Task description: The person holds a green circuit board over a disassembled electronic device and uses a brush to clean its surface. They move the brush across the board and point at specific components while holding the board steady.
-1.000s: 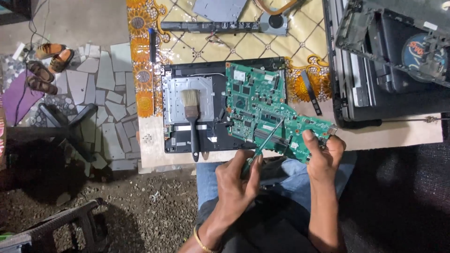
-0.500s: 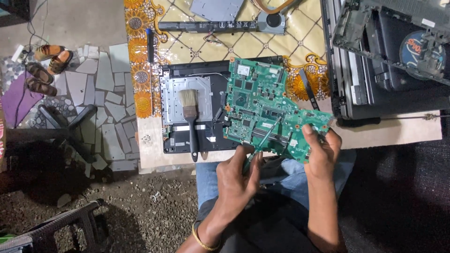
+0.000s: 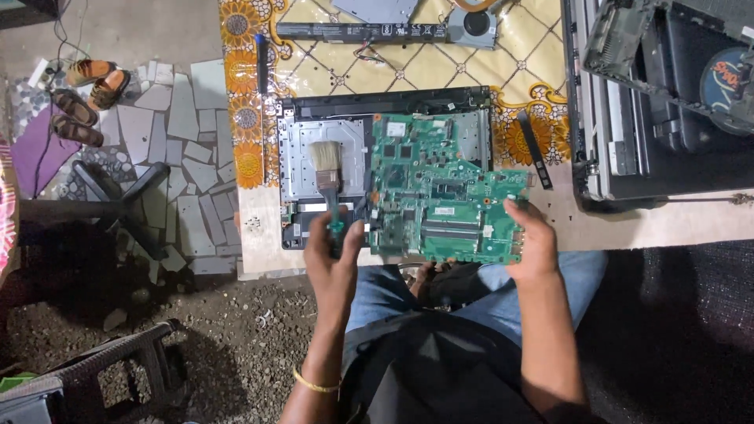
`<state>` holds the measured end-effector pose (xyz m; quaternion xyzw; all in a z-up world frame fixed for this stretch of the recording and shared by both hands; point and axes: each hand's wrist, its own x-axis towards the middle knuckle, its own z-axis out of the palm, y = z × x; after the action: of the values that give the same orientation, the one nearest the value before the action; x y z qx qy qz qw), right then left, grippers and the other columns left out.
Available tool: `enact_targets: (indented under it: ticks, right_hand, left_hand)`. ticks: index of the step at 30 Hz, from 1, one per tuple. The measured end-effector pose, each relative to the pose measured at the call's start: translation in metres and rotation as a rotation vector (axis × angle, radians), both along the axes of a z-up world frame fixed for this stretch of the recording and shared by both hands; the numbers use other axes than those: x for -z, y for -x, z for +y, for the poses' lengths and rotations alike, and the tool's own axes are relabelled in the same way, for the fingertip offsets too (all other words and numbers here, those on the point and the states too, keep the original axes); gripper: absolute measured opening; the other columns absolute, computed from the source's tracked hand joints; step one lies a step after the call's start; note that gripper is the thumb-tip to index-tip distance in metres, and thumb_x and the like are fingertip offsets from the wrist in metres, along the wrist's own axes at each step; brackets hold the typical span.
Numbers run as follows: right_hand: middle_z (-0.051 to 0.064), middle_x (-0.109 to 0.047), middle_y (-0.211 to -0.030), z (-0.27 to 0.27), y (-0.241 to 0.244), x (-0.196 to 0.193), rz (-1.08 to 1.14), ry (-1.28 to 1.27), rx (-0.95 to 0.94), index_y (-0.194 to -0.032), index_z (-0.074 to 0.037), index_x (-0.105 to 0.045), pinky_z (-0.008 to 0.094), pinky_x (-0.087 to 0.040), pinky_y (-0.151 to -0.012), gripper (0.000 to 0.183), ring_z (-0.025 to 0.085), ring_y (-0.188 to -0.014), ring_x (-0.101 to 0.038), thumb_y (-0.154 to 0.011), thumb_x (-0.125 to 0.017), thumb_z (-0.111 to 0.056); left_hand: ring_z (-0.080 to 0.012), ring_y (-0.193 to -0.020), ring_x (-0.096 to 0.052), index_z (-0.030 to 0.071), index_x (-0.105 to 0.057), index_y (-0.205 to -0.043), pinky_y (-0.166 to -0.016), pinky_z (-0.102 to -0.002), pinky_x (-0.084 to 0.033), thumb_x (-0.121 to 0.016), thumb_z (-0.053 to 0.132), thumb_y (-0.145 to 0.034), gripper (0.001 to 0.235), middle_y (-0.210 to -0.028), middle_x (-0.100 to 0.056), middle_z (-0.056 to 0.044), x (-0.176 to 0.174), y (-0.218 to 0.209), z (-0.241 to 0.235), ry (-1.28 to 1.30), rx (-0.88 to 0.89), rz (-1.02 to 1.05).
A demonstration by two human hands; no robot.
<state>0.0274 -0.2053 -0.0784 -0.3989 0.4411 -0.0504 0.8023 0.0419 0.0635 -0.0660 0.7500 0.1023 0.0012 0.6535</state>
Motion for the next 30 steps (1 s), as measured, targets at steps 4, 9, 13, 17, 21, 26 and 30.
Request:
enact_targets:
  ticks: [4, 9, 13, 17, 21, 26, 30]
  right_hand:
    - [0.000, -0.060, -0.061, -0.024, 0.004, 0.012, -0.113, -0.093, -0.077, -0.086, -0.018, -0.077, 0.019, -0.052, -0.053, 0.010, 0.011, -0.053, -0.069, -0.094, -0.082, -0.015]
    - [0.013, -0.045, -0.177, 0.013, 0.008, -0.013, -0.829, -0.562, -0.026, -0.169, -0.008, -0.046, 0.067, -0.024, -0.139, 0.105, 0.037, -0.161, -0.043, -0.092, -0.053, -0.078]
    - [-0.003, -0.077, -0.108, 0.007, 0.006, 0.037, -0.546, -0.351, -0.040, -0.131, -0.022, -0.071, 0.036, -0.061, -0.106, 0.027, 0.015, -0.112, -0.074, -0.109, -0.065, -0.036]
    - [0.005, -0.077, -0.136, -0.036, 0.004, 0.088, -0.243, 0.118, -0.121, -0.151, -0.025, -0.063, 0.044, -0.059, -0.113, 0.045, 0.023, -0.122, -0.076, -0.107, -0.071, -0.020]
    - [0.019, -0.049, -0.167, -0.043, -0.034, 0.028, -0.265, 0.414, -0.493, -0.167, -0.023, -0.048, 0.067, -0.029, -0.129, 0.063, 0.045, -0.154, -0.049, -0.109, -0.071, -0.032]
    - [0.016, -0.049, -0.169, -0.048, -0.094, 0.056, -0.219, 0.506, -0.910, -0.162, -0.015, -0.053, 0.053, -0.040, -0.123, 0.065, 0.035, -0.149, -0.054, -0.102, -0.074, -0.032]
    - [0.015, -0.041, -0.178, -0.034, -0.124, 0.055, -0.126, 0.644, -1.090, -0.167, -0.012, -0.044, 0.052, -0.046, -0.123, 0.079, 0.035, -0.150, -0.055, -0.098, -0.073, -0.038]
  left_hand:
    - [-0.0200, -0.064, -0.058, -0.006, -0.081, -0.118, -0.064, -0.037, -0.049, -0.086, 0.031, -0.098, 0.042, -0.074, -0.073, -0.018, 0.001, 0.000, -0.014, 0.117, 0.045, 0.234]
    - [-0.0097, -0.044, -0.048, 0.001, -0.074, -0.087, -0.046, -0.026, -0.038, -0.091, 0.014, -0.091, 0.022, -0.050, -0.056, -0.006, 0.047, 0.025, -0.032, 0.606, -0.074, 0.233]
    - [-0.0087, -0.048, -0.049, 0.003, -0.068, -0.084, -0.048, -0.025, -0.038, -0.090, 0.012, -0.094, 0.026, -0.052, -0.058, -0.006, 0.030, 0.048, -0.056, 0.564, -0.151, 0.220]
    - [-0.0179, -0.076, -0.065, 0.001, -0.076, -0.114, -0.071, -0.034, -0.052, -0.083, 0.025, -0.096, 0.031, -0.087, -0.075, -0.016, 0.020, 0.072, -0.044, 0.311, -0.031, 0.240]
    - [-0.0338, -0.118, -0.076, 0.002, -0.072, -0.141, -0.106, -0.049, -0.055, -0.073, 0.034, -0.102, 0.051, -0.127, -0.082, -0.024, 0.034, 0.098, 0.003, 0.000, 0.072, 0.111]
    - [-0.0140, -0.059, -0.043, 0.016, -0.061, -0.103, -0.059, -0.036, -0.036, -0.061, 0.045, -0.110, 0.030, -0.063, -0.050, -0.001, 0.020, 0.089, 0.028, -0.175, 0.268, 0.146]
    - [-0.0138, -0.057, -0.060, 0.005, -0.076, -0.125, -0.052, -0.032, -0.047, -0.051, 0.048, -0.113, 0.051, -0.085, -0.076, -0.007, -0.023, 0.053, 0.013, -0.388, 0.441, 0.059]
